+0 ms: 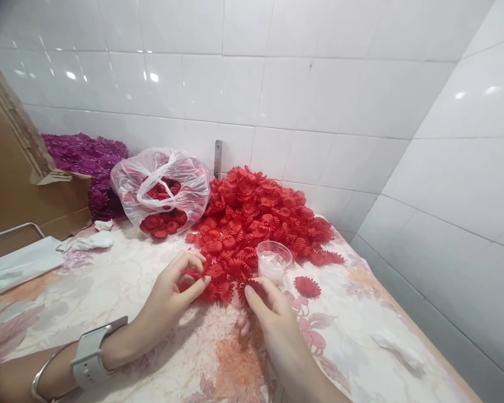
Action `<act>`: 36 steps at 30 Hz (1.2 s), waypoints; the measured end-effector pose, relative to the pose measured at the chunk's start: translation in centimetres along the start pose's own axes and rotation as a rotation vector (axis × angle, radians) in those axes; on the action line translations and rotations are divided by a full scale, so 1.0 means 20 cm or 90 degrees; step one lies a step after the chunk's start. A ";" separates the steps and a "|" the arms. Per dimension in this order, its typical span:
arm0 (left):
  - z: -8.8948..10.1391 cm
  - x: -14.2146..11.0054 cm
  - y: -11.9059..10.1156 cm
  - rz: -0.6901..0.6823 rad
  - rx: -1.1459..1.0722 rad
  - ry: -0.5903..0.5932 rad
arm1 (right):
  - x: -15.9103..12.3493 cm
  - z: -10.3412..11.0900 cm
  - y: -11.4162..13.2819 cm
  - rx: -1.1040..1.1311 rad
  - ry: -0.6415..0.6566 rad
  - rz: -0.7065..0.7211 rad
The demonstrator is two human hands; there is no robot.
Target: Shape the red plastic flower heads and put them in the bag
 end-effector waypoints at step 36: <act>-0.26 -0.11 0.03 0.117 -0.090 0.314 | -0.10 -0.14 0.11 -0.683 0.059 0.400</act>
Point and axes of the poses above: each hand's wrist, its own x-axis towards the middle knuckle, its own z-axis out of the back of the hand, y = z × x, the point moved 10 cm from there along x, towards the middle knuckle, and after that the axes turned 3 degrees about x, right-handed, at the moved point
